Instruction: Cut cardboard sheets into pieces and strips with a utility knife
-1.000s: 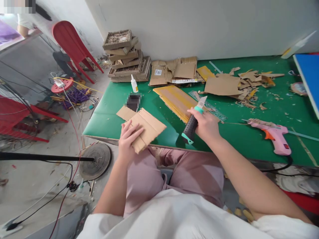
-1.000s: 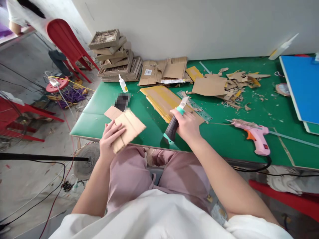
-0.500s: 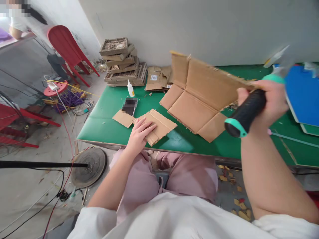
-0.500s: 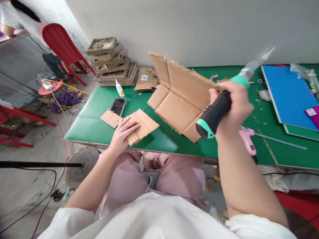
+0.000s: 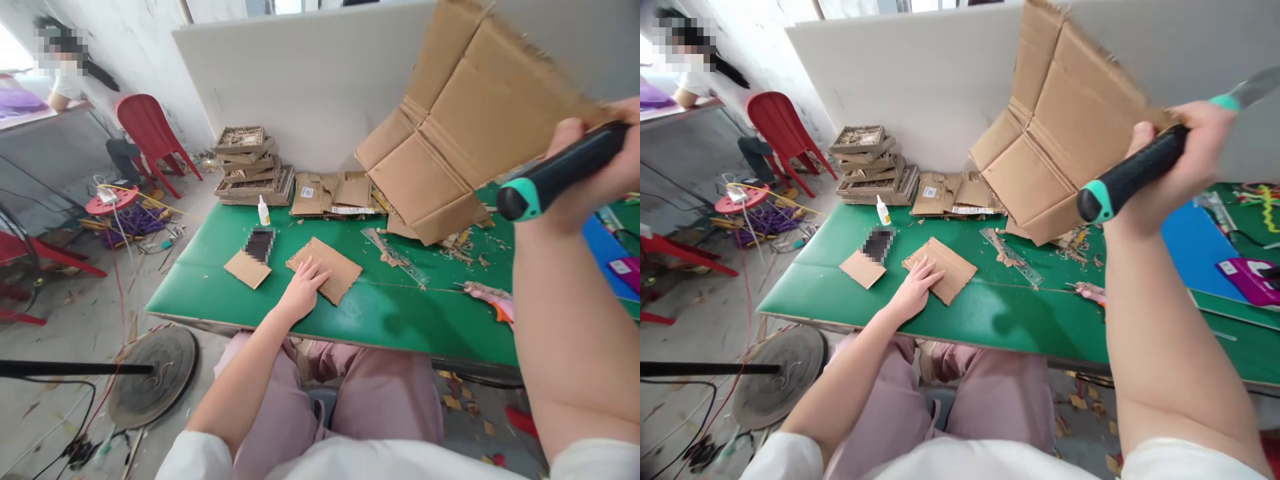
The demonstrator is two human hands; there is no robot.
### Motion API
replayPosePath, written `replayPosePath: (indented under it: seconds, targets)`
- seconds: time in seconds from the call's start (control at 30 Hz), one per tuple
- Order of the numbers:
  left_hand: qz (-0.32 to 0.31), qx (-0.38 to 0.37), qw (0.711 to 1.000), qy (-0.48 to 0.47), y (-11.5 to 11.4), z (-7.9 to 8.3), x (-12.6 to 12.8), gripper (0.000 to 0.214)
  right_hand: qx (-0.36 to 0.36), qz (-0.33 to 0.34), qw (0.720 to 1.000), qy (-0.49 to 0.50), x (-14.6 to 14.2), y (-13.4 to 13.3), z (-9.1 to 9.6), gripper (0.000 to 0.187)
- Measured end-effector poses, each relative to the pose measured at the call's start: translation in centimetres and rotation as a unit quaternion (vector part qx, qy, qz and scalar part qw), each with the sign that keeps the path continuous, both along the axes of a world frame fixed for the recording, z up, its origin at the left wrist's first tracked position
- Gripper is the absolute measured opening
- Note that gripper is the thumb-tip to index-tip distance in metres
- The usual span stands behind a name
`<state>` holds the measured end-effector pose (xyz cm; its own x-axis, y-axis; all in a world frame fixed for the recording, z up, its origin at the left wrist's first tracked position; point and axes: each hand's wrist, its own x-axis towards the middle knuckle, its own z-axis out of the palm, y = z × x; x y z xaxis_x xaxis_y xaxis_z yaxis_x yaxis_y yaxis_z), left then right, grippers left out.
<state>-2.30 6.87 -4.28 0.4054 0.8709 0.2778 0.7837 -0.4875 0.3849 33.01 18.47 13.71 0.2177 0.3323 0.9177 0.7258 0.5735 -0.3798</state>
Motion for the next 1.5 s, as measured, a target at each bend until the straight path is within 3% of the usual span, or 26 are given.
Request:
replayPosePath:
  seconds: [0.07,0.1,0.27,0.4,0.57,0.73,0.9,1.07,1.17,1.3,1.4,1.5]
  targets:
    - [0.012,0.007,1.0,-0.015,0.0,0.0,-0.1,0.061,0.046,-0.097,0.994,0.005,-1.2,1.9,-0.3,0.029]
    - [0.017,0.011,1.0,-0.022,0.1,0.0,-0.1,0.06,0.036,-0.126,0.991,0.007,-1.6,3.1,-0.6,0.026]
    - [0.036,0.021,0.997,-0.059,0.4,-0.1,-0.2,0.057,-0.062,-0.185,0.98,0.049,-1.9,9.6,-3.3,0.017]
    - [0.031,0.026,0.997,-0.067,0.7,-0.1,-0.4,0.059,-0.132,-0.227,0.965,0.015,-2.0,12.2,-6.2,0.02]
    - [0.013,0.004,0.998,-0.062,0.6,0.5,-0.4,0.06,-0.198,-0.196,0.957,-0.083,-3.9,11.6,-10.5,0.03]
    - [0.001,-0.006,0.999,-0.054,0.3,1.0,-0.4,0.062,-0.354,-0.189,0.885,-0.236,-5.7,9.9,-13.8,0.038]
    - [-0.002,-0.016,0.998,-0.053,0.0,0.8,-0.3,0.062,-0.399,-0.129,0.851,-0.317,-6.8,9.0,-15.2,0.033]
    - [0.014,-0.032,0.995,-0.097,0.2,1.5,-0.7,0.062,-0.436,-0.106,0.815,-0.366,-7.5,8.7,-15.0,0.037]
    - [0.036,-0.04,0.995,-0.085,2.9,3.6,-0.4,0.058,-0.468,-0.118,0.792,-0.374,-7.5,8.7,-14.7,0.038]
    - [0.083,-0.08,0.993,-0.01,10.3,6.2,1.4,0.051,-0.504,-0.147,0.765,-0.373,-7.7,9.0,-14.5,0.034]
    - [0.096,-0.075,0.992,-0.004,16.5,6.7,3.5,0.041,-0.508,-0.156,0.758,-0.378,-8.0,9.5,-14.6,0.038]
    - [0.123,-0.081,0.989,0.002,21.3,6.0,5.0,0.036,-0.491,-0.16,0.765,-0.385,-7.7,9.8,-14.4,0.032]
